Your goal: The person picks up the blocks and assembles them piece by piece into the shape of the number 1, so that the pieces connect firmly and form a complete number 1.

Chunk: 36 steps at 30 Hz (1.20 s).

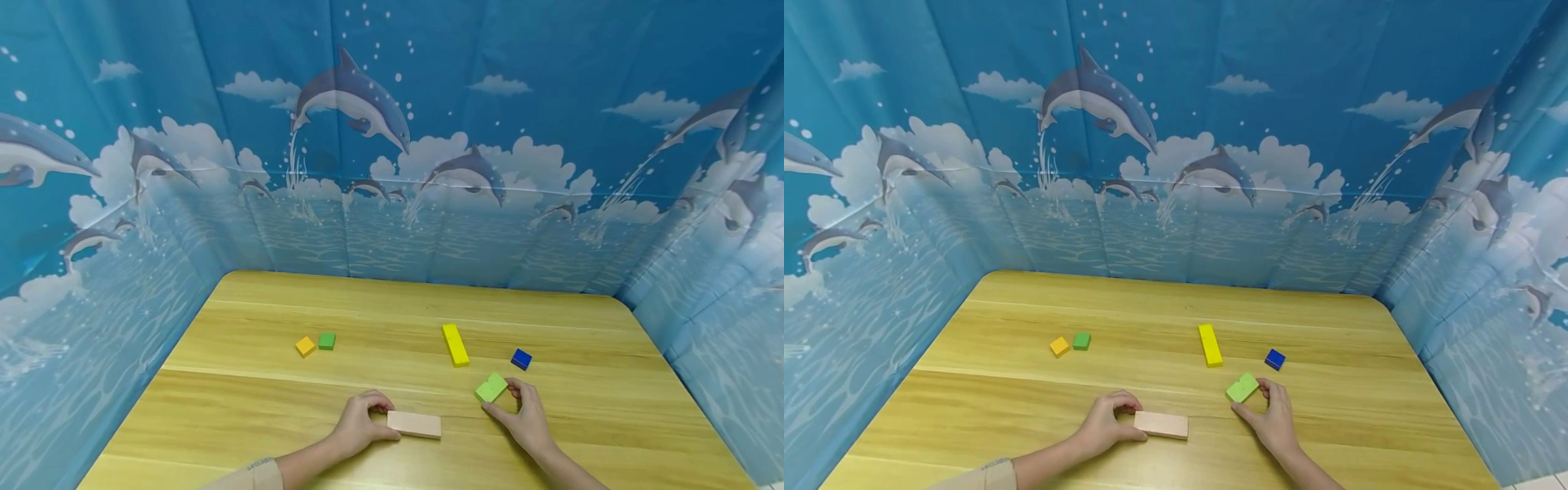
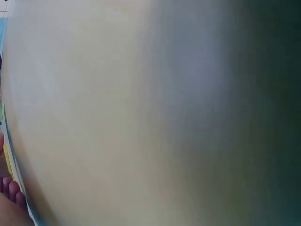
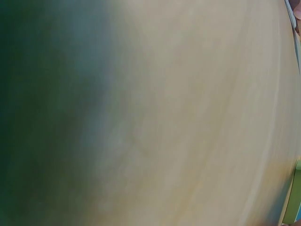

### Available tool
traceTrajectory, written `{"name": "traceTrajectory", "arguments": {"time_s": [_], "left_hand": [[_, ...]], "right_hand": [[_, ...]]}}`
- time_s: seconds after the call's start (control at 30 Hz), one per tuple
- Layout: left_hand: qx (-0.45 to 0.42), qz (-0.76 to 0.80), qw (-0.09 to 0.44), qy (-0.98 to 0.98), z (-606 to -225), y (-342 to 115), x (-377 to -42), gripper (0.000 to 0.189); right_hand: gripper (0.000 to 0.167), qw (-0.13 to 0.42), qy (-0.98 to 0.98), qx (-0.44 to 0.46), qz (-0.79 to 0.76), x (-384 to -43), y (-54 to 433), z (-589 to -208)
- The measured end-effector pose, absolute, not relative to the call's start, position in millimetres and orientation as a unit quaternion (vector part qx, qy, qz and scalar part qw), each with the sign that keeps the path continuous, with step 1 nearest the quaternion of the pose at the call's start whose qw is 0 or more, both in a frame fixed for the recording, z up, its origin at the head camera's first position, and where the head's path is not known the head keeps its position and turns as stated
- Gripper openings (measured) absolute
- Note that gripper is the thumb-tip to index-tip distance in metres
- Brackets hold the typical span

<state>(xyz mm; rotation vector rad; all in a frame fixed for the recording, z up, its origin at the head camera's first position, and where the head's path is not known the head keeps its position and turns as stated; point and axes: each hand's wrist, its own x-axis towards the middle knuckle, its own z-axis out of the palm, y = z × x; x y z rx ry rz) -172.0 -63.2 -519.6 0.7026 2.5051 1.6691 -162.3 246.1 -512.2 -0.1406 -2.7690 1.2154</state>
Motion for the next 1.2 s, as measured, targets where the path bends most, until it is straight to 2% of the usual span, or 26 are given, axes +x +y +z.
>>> {"name": "traceTrajectory", "arguments": {"time_s": [1.2], "left_hand": [[0.226,0.522,0.037,0.822,-526.5,-57.8,-169.3,0.034]], "right_hand": [[0.068,0.048,-0.911,-0.05,0.407,-164.3,246.9,-513.9]]}}
